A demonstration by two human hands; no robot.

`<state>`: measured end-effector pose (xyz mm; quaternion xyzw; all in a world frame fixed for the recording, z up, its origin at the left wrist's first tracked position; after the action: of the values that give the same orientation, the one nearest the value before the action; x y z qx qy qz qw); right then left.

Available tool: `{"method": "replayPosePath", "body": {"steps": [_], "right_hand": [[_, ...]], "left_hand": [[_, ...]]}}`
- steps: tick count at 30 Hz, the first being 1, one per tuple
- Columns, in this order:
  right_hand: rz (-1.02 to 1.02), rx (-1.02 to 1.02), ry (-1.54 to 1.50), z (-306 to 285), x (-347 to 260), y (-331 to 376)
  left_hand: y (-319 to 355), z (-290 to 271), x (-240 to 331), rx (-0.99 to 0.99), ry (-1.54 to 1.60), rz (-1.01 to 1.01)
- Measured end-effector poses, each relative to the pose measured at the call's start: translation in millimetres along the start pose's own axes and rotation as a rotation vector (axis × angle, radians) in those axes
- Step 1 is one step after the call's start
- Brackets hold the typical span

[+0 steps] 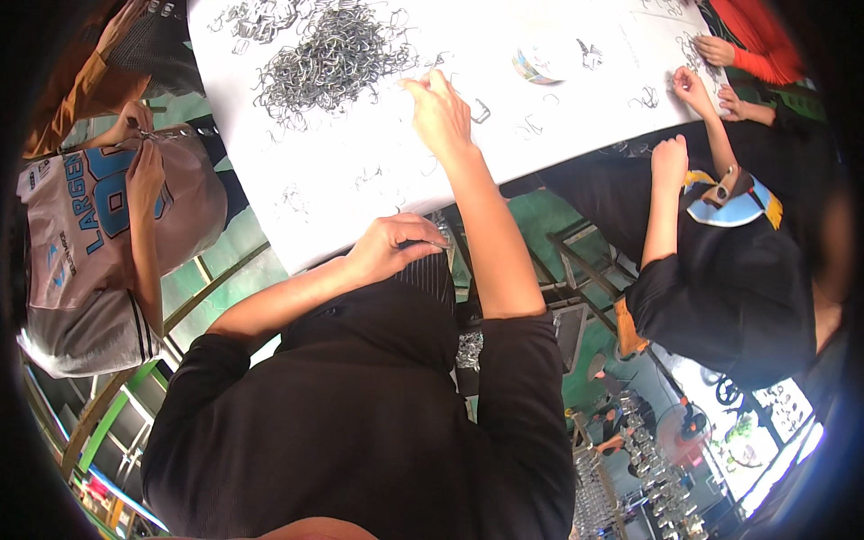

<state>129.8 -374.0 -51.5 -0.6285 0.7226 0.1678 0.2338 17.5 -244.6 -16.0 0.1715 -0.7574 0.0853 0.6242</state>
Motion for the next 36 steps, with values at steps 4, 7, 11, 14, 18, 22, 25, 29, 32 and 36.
{"method": "replayPosePath", "body": {"steps": [4,7,11,14,18,22,25,29,32,36], "right_hand": [[-0.065,-0.019,0.137,8.2,6.1,-21.9],[-0.009,-0.068,0.089,-2.0,7.2,-21.3],[-0.055,-0.151,-0.007,0.4,-4.0,-23.5],[-0.203,-0.270,0.113,16.9,-19.0,-29.1],[-0.325,-0.247,0.278,28.9,-22.3,-29.4],[-0.042,-0.183,-0.264,15.4,7.5,-19.8],[0.204,-0.147,-0.747,7.0,36.6,14.8],[0.321,0.136,-1.091,-43.3,20.4,87.3],[0.453,0.323,-1.164,-71.3,-2.5,152.9],[0.456,0.513,-1.219,-64.9,-16.3,205.0]], "left_hand": [[0.9,-0.8,2.4,0.022,0.009,0.027],[3.6,-4.0,-2.1,0.056,0.010,0.032],[4.4,-2.9,-4.5,0.066,0.014,0.037],[5.5,-2.7,-3.6,0.066,0.031,0.032],[5.8,-6.5,-2.2,0.065,0.030,-0.014],[5.5,-9.8,1.1,0.073,0.042,-0.044],[5.6,-9.9,2.4,0.112,-0.007,0.018],[2.2,-12.9,4.9,0.167,0.001,0.036],[-3.2,-15.4,5.1,0.222,0.063,0.007],[-10.5,-15.5,9.2,0.223,0.052,0.018]]}}
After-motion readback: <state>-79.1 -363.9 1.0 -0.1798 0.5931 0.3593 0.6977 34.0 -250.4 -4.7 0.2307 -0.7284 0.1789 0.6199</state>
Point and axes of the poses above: each hand's wrist, its own y-axis away from the middle knuckle, its own z-axis out of the palm, x = y × z, the point moved 8 cm from there along -y, towards the middle knuckle, and after that the axes turned 9 degrees about -x, right-handed, at the moved point
